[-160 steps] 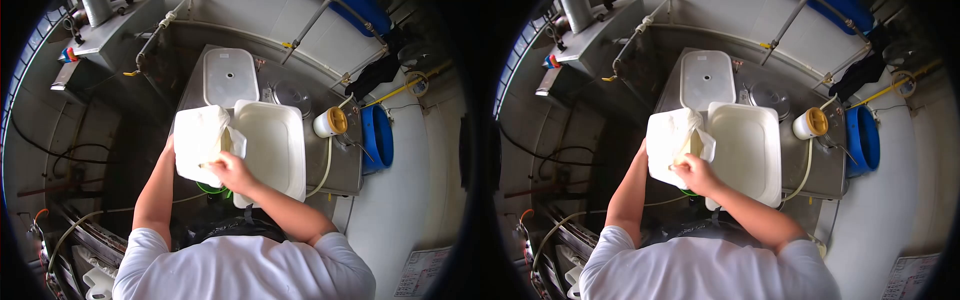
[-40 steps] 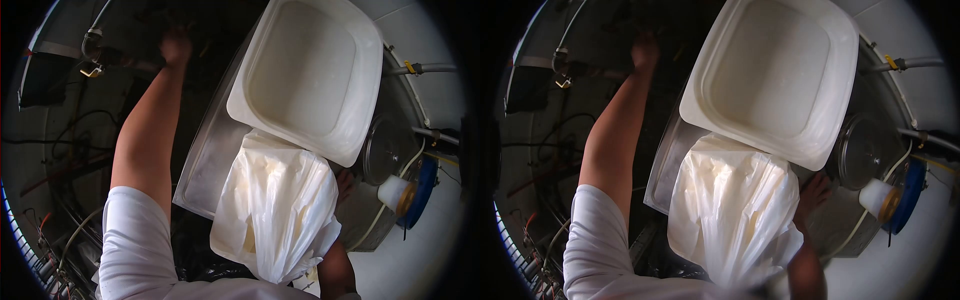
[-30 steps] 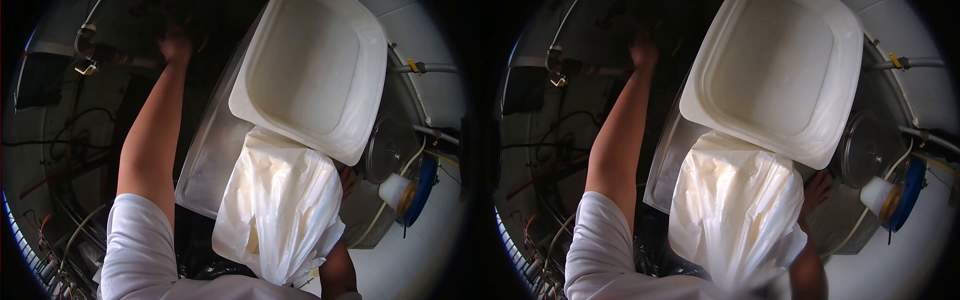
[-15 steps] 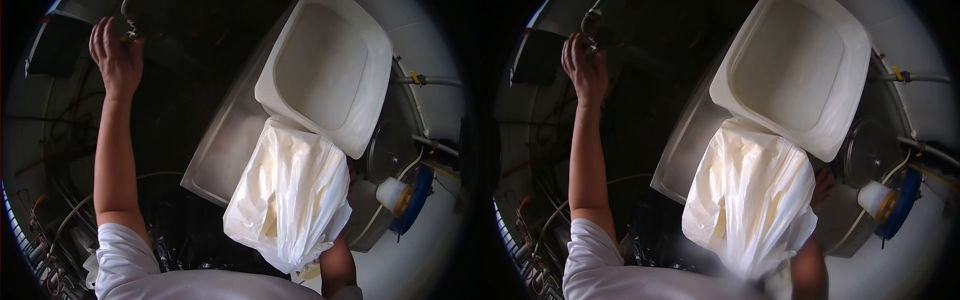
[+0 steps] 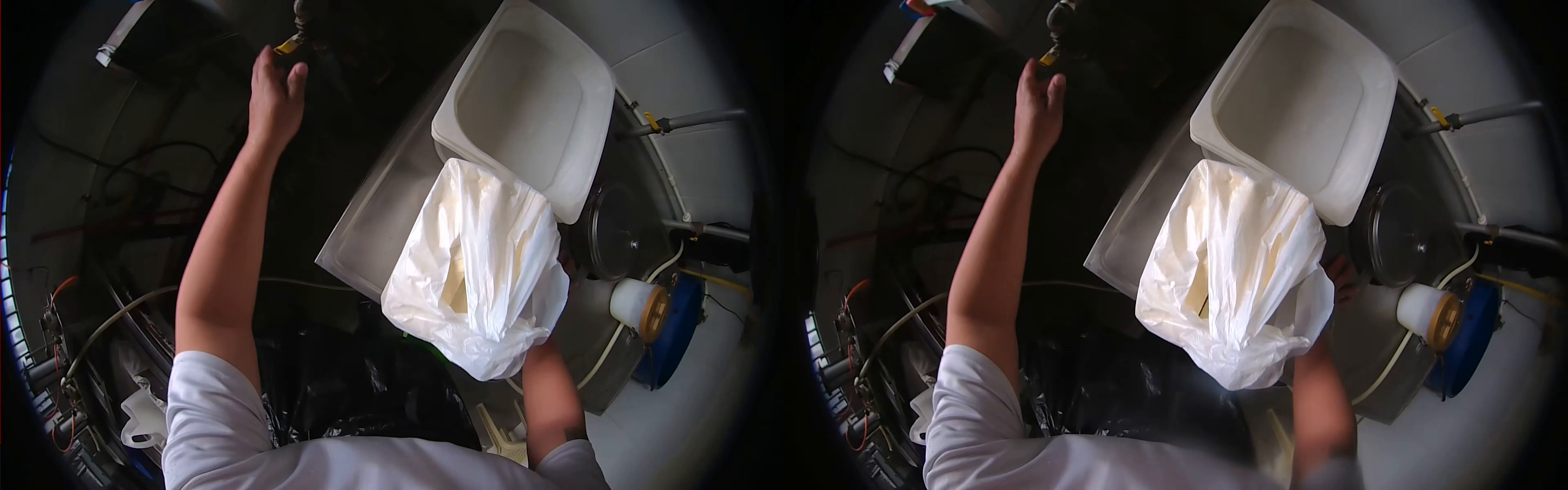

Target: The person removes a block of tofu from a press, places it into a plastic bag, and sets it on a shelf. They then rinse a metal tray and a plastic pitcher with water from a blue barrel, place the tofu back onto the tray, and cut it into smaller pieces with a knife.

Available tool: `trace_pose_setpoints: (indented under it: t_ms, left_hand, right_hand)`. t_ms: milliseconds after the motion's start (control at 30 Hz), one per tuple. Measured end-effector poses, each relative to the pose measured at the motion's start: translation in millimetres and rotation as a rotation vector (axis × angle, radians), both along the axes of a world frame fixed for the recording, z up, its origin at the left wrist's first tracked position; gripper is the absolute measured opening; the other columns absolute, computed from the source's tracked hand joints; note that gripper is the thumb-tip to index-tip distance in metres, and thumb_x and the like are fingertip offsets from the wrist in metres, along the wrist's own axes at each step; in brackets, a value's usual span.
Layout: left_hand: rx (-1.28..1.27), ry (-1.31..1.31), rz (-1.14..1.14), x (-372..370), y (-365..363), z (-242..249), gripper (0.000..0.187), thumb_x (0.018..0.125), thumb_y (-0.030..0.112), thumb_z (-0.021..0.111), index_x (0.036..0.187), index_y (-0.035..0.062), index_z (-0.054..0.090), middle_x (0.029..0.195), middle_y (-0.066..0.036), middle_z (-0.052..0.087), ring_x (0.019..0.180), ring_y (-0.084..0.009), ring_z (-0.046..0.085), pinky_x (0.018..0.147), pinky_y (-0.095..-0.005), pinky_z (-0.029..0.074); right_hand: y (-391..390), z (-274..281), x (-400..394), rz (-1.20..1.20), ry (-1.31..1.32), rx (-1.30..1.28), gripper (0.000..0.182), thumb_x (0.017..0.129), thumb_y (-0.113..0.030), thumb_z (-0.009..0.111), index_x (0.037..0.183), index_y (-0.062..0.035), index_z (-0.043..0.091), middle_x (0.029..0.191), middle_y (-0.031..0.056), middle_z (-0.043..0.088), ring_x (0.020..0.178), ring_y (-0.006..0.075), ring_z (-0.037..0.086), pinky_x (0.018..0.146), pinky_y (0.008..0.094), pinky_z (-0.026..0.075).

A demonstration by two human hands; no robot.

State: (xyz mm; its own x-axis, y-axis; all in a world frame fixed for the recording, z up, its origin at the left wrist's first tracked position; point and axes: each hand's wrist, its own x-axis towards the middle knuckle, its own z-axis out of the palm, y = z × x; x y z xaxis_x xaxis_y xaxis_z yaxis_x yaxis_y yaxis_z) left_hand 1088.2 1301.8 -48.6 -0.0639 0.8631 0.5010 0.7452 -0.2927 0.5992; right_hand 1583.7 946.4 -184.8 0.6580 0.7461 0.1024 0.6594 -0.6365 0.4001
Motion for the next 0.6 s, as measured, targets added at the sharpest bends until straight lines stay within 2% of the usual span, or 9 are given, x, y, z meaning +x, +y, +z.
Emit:
trace_pose_setpoints:
  t_ms: [33, 67, 133, 200, 300, 367, 400, 533, 600]
  left_hand:
    - [-0.069, -0.055, 0.063, 4.4, -31.5, 4.0, 0.066, 0.105, 0.035, 0.065, 0.152, -0.0045, 0.040, 0.146, -0.029, 0.051, 0.108, -0.0346, 0.068, 0.093, -0.0424, 0.056]
    - [-0.093, -0.103, 0.062, 6.0, -69.0, 1.4, 0.067, 0.103, 0.034, 0.067, 0.152, -0.0049, 0.042, 0.144, -0.027, 0.053, 0.104, -0.0306, 0.070, 0.091, -0.0399, 0.057]
    - [-0.184, -0.219, 0.028, 6.8, -157.0, -20.0, 0.052, 0.103, 0.028, 0.068, 0.142, -0.0038, 0.054, 0.121, -0.020, 0.067, 0.089, -0.0222, 0.068, 0.082, -0.0336, 0.056]
    - [-0.406, -0.218, -0.019, 12.8, -271.1, -5.5, 0.028, 0.103, 0.021, 0.067, 0.117, -0.0031, 0.067, 0.085, -0.015, 0.068, 0.074, -0.0182, 0.065, 0.070, -0.0330, 0.053]
    - [-0.480, -0.036, -0.095, -1.3, -442.6, 11.6, 0.020, 0.099, 0.017, 0.068, 0.107, -0.0006, 0.071, 0.094, -0.021, 0.072, 0.089, -0.0415, 0.071, 0.077, -0.0447, 0.057]
    - [-0.503, 0.034, -0.068, -13.8, -550.5, 38.8, 0.019, 0.099, 0.017, 0.068, 0.106, 0.0002, 0.072, 0.096, -0.021, 0.073, 0.091, -0.0402, 0.072, 0.079, -0.0449, 0.057]
    - [-0.571, 0.055, -0.001, -21.2, -601.0, 52.0, 0.019, 0.099, 0.018, 0.068, 0.106, 0.0006, 0.073, 0.097, -0.021, 0.074, 0.092, -0.0396, 0.072, 0.080, -0.0445, 0.058]
    - [-0.599, -0.001, 0.331, -40.4, -772.6, 98.0, 0.021, 0.101, 0.018, 0.065, 0.103, -0.0002, 0.074, 0.094, -0.020, 0.074, 0.088, -0.0375, 0.073, 0.079, -0.0417, 0.057]
    - [-0.601, -0.103, 0.506, -54.2, -843.3, 96.0, 0.020, 0.102, 0.018, 0.065, 0.101, -0.0005, 0.073, 0.087, -0.017, 0.074, 0.079, -0.0306, 0.073, 0.073, -0.0389, 0.057]
  right_hand:
    - [3.9, 4.7, -1.3, -0.004, 0.003, 0.001, 0.072, 0.101, -0.055, 0.049, 0.164, -0.0221, 0.034, 0.168, 0.0108, 0.035, 0.144, 0.0549, 0.039, 0.115, 0.0664, 0.032]
    - [7.5, 7.8, -4.6, -0.012, 0.004, 0.005, 0.073, 0.101, -0.055, 0.049, 0.164, -0.0219, 0.034, 0.168, 0.0113, 0.035, 0.144, 0.0555, 0.039, 0.114, 0.0670, 0.032]
    - [15.5, 13.9, -11.6, -0.028, 0.015, 0.011, 0.074, 0.101, -0.055, 0.050, 0.164, -0.0214, 0.034, 0.168, 0.0122, 0.035, 0.144, 0.0569, 0.038, 0.114, 0.0681, 0.032]
    - [20.7, 22.6, -17.7, -0.038, 0.054, 0.010, 0.074, 0.100, -0.055, 0.051, 0.164, -0.0210, 0.034, 0.168, 0.0132, 0.035, 0.144, 0.0582, 0.038, 0.114, 0.0692, 0.032]
    - [23.2, 33.6, -17.7, -0.011, 0.210, 0.097, 0.082, 0.099, -0.062, 0.050, 0.164, -0.0172, 0.030, 0.169, 0.0214, 0.028, 0.142, 0.0694, 0.029, 0.110, 0.0793, 0.028]
    - [20.4, 31.9, -15.4, -0.053, 0.281, 0.140, 0.094, 0.094, -0.063, 0.055, 0.166, -0.0165, 0.018, 0.170, 0.0213, 0.019, 0.144, 0.0699, 0.023, 0.112, 0.0773, 0.027]
    - [10.2, 59.4, -27.8, -0.043, 0.332, 0.118, 0.082, 0.103, -0.066, 0.037, 0.165, -0.0136, 0.028, 0.172, 0.0198, 0.023, 0.149, 0.0625, 0.024, 0.117, 0.0751, 0.022]
    - [-72.9, 76.0, -64.1, 0.359, 0.513, 0.063, 0.078, 0.105, -0.056, 0.038, 0.165, -0.0084, 0.027, 0.173, 0.0221, 0.018, 0.158, 0.0494, 0.012, 0.126, 0.0646, 0.012]
    - [-136.6, 73.2, -113.9, 0.506, 0.538, 0.097, 0.080, 0.104, -0.053, 0.039, 0.162, 0.0008, 0.032, 0.170, 0.0287, 0.020, 0.157, 0.0530, 0.012, 0.126, 0.0665, 0.007]
